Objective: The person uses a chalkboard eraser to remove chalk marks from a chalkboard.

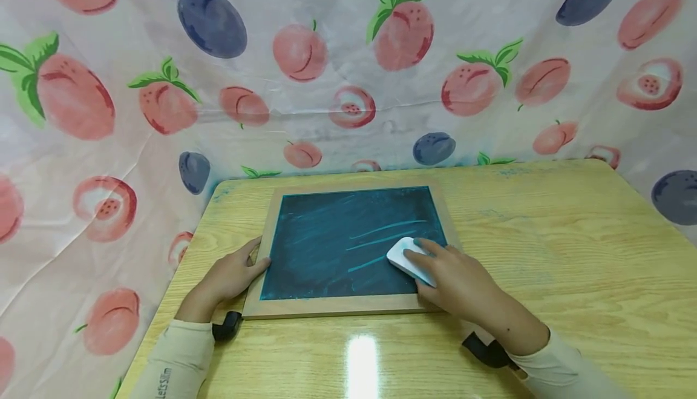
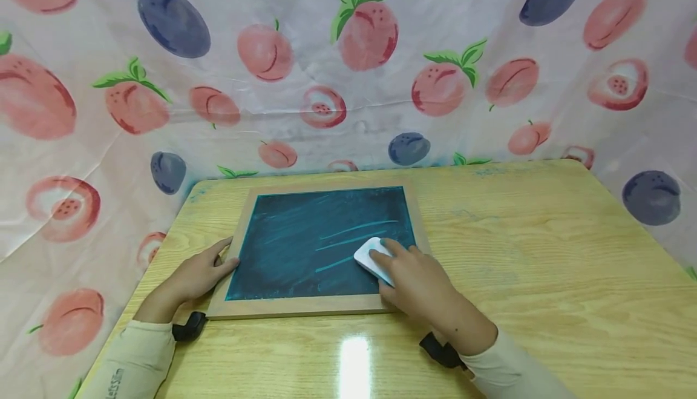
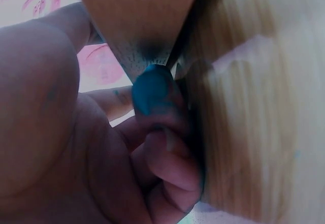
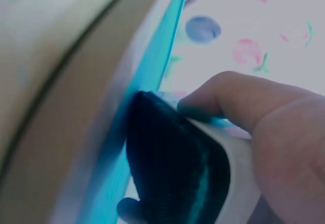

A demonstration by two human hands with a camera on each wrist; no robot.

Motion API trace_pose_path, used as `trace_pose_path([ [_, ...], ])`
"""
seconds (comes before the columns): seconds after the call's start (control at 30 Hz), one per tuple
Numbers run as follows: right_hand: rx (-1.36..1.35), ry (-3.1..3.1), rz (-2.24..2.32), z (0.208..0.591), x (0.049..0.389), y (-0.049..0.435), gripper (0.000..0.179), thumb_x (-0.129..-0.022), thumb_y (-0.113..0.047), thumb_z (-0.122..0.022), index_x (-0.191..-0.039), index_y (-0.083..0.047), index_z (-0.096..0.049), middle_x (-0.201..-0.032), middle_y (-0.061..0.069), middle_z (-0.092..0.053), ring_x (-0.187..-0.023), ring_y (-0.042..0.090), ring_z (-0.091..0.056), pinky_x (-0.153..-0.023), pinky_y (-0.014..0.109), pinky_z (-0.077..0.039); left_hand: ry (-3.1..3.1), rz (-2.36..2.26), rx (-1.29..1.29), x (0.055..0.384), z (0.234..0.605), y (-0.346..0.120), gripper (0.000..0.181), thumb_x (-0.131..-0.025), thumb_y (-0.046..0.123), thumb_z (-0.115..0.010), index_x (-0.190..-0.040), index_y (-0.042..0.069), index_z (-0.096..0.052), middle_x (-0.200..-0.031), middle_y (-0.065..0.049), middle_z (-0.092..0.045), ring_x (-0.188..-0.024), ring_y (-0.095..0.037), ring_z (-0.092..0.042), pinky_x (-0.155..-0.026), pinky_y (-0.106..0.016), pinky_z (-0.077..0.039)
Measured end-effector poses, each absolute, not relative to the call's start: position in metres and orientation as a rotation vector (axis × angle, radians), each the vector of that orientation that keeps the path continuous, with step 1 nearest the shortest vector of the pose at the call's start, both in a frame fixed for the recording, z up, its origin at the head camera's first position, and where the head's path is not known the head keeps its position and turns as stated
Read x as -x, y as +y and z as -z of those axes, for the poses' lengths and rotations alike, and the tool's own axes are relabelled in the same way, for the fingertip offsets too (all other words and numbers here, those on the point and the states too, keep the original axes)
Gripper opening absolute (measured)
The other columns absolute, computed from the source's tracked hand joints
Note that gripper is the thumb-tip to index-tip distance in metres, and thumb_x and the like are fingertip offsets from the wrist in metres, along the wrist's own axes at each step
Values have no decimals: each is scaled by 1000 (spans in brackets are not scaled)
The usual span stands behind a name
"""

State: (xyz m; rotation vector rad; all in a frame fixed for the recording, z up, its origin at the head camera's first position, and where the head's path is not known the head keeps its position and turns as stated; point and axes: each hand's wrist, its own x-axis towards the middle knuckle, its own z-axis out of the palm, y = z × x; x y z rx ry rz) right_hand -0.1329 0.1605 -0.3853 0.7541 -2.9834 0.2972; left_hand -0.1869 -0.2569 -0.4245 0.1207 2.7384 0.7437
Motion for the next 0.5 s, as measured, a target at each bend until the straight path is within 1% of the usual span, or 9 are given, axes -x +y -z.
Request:
trace_pose_path([
  [0.07, -688, -2999, -301, 384, 138, 168, 53, -86, -23, -77, -136, -13, -64, -139, 24, -57, -107, 48, -65, -76, 56, -57, 2743, -734, -126, 187, 425, -257, 73, -102, 50, -50, -161, 15, -24, -82, -2, -67, -63, -12, -62, -72, -36, -51],
  [0.17, -602, -3016, -303, 383, 145, 177, 51, -86, -21, -75, -135, -12, -64, -139, 26, -56, -107, 47, -66, -74, 55, -57, 2746, -725, -133, 187, 425, -257, 73, -102, 50, -50, -160, 14, -24, -82, -2, -66, -64, -11, -62, -74, -37, -51],
  [0.33, -527, -3032, -323, 382, 151, 185, 51, -87, -20, -73, -136, -10, -63, -139, 28, -55, -107, 45, -66, -71, 52, -56, 2741, -736, -131, 187, 425, -257, 72, -102, 49, -51, -160, 14, -25, -82, -2, -66, -64, -12, -62, -71, -35, -50],
  [0.5, -511, -3039, -338, 383, 152, 186, 50, -88, -21, -72, -136, -10, -62, -140, 29, -54, -109, 46, -65, -73, 53, -56, 2743, -735, -128, 187, 425, -257, 72, -103, 47, -51, -160, 12, -25, -82, -2, -66, -64, -12, -62, -70, -34, -49],
])
